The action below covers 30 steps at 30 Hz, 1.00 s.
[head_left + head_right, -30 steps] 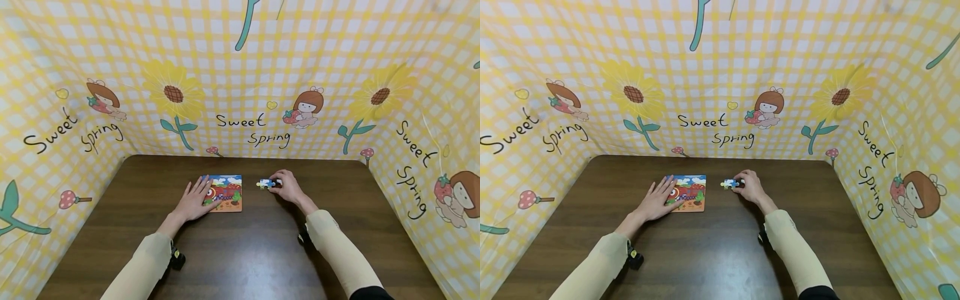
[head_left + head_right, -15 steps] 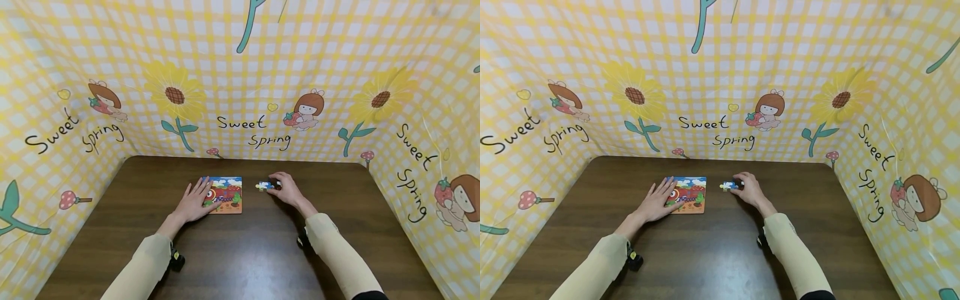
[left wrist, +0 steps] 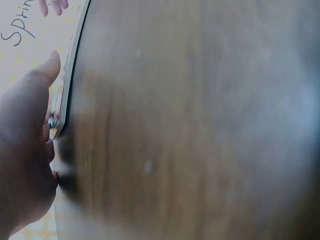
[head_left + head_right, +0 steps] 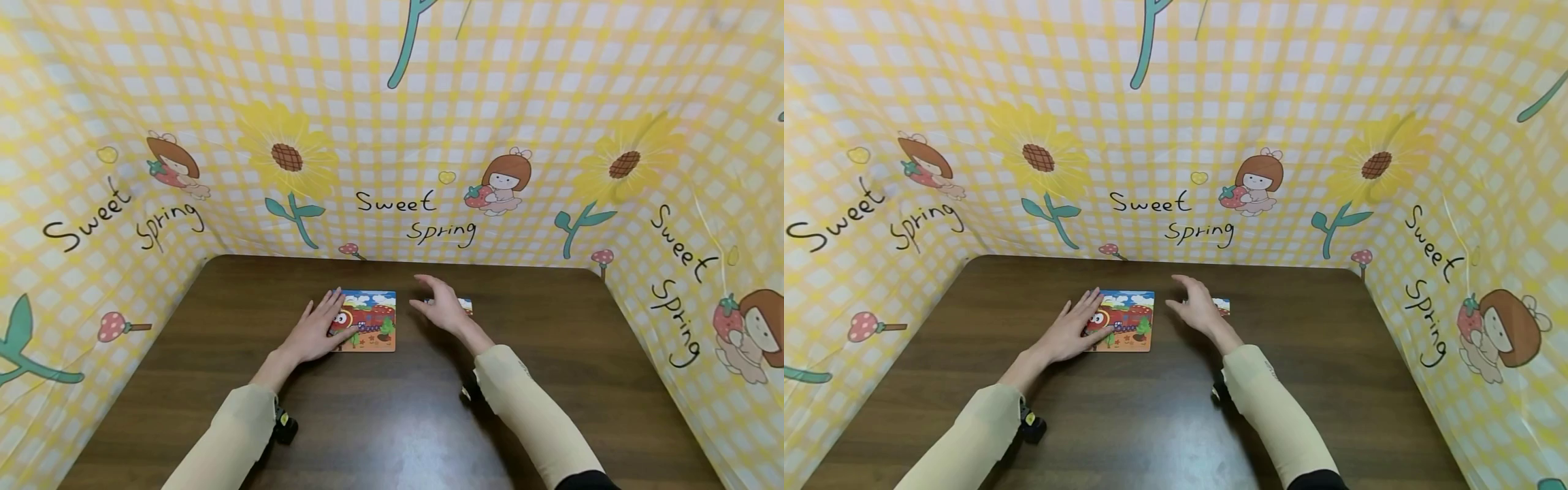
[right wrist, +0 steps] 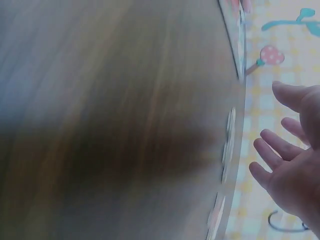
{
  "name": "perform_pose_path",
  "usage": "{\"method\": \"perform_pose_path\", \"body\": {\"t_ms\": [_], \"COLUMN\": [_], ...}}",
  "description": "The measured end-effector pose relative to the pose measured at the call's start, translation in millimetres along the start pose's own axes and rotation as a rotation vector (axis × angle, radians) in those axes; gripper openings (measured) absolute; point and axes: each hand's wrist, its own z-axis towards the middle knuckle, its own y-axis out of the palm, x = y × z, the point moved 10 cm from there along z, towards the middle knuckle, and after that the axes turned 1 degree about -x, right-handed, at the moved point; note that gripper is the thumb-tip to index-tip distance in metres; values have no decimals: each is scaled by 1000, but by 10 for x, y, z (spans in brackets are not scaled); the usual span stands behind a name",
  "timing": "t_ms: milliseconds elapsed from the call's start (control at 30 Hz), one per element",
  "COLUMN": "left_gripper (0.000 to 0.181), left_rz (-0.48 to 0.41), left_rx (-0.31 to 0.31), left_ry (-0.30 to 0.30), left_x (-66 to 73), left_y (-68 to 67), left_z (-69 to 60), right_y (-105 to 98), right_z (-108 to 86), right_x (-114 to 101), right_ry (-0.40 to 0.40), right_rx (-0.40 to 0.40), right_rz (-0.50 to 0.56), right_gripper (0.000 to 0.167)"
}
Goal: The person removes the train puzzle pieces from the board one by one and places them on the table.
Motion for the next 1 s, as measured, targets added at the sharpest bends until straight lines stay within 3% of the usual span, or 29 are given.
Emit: {"method": "perform_pose_path", "body": {"t_ms": [133,267,433,667,1000], "left_gripper": [94,94,93,91,89], "left_rz": [-19,10,31,19,27], "left_rx": [23,14,-1,0,28], "left_ry": [12,-16,-32,-23,-2], "left_x": [-65,-179,-281,-314,-279], "left_y": [-97,-166,-164,-110,-145], "left_z": [-19,-41,-66,-110,-100], "right_y": [141,305,551,871,1067], "right_z": [77,162,273,350,434], "right_x": [-153,-330,-472,-562,-648], "right_ry": [-19,-58,-75,-56,-50], "right_rx": [7,-14,-69,-144,-152], "right_rz": [51,92,135,91,85], "right_gripper": [61,56,52,47,43]}}
